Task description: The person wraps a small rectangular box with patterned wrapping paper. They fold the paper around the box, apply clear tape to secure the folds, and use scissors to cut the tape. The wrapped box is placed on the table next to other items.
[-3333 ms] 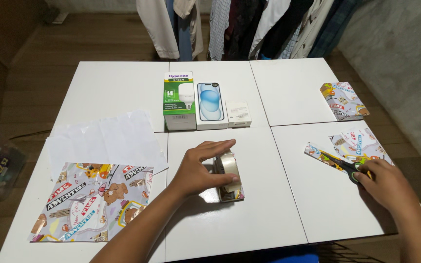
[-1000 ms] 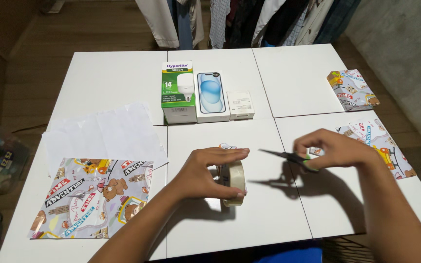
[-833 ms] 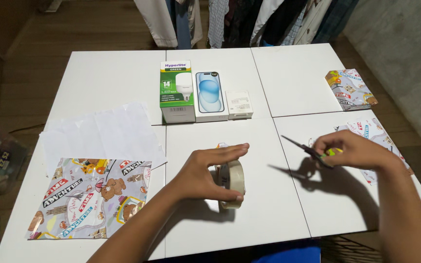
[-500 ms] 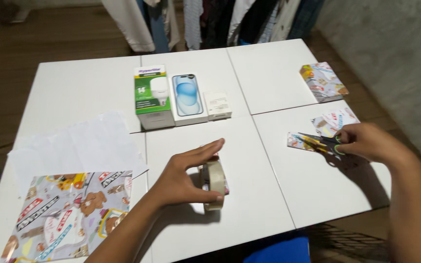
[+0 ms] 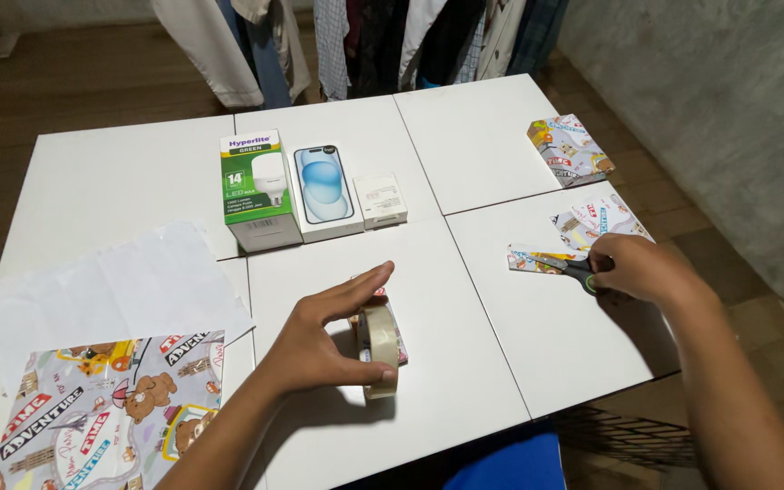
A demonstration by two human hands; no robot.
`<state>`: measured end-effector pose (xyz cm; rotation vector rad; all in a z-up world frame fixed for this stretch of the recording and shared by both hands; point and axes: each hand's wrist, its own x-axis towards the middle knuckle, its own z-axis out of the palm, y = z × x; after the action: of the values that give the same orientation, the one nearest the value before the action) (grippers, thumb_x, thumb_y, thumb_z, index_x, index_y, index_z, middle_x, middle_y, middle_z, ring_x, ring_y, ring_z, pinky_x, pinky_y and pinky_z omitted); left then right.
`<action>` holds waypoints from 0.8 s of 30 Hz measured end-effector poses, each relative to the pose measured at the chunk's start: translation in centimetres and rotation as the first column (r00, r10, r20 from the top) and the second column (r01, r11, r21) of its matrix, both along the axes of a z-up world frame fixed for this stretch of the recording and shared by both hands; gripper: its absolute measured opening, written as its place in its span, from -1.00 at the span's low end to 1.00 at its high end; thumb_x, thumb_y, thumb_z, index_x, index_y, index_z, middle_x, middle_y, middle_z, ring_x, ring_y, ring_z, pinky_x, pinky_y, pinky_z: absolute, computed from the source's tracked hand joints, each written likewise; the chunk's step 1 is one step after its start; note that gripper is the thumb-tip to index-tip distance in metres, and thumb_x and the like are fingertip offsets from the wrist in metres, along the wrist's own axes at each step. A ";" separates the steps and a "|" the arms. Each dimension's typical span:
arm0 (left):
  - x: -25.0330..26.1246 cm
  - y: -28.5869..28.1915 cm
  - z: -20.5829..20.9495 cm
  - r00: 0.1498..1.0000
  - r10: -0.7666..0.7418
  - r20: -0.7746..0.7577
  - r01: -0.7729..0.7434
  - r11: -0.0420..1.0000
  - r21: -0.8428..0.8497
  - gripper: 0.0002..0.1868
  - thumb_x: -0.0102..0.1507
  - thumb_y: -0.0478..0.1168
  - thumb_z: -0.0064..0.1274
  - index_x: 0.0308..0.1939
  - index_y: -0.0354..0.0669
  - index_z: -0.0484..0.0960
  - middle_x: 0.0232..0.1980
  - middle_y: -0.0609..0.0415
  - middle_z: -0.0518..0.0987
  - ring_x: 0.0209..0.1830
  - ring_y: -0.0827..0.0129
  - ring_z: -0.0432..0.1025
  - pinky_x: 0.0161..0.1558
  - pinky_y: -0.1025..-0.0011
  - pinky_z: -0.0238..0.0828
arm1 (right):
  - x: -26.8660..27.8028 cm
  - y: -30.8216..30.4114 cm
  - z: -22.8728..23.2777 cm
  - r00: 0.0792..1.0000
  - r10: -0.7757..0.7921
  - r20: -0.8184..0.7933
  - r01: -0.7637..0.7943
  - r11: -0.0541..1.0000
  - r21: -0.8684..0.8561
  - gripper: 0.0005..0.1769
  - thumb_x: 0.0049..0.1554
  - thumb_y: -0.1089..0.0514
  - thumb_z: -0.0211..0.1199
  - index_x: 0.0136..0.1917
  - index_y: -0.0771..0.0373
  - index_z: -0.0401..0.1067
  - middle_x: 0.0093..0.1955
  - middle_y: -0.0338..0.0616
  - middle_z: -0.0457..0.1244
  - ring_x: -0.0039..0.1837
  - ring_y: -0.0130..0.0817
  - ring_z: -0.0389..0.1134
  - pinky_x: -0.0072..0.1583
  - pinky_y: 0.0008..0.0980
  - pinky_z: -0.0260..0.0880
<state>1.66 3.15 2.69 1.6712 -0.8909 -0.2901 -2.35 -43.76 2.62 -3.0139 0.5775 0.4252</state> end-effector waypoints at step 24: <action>-1.4 -1.4 -3.2 0.978 0.148 0.147 -0.107 0.961 -0.256 0.21 0.02 -0.11 0.50 0.63 -0.13 0.07 0.65 -0.21 0.22 0.54 0.06 0.36 0.45 0.18 0.35 | -6.9 24.1 -2.7 0.616 0.153 0.773 -0.712 0.528 0.463 -0.53 0.15 0.23 0.26 0.34 0.32 0.38 0.03 -0.04 0.34 0.07 -0.11 0.34 0.16 -0.17 0.33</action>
<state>0.31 1.74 -0.48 1.5265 -0.8973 0.0486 -9.25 -19.64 -0.04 -2.1618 -0.4360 -0.3595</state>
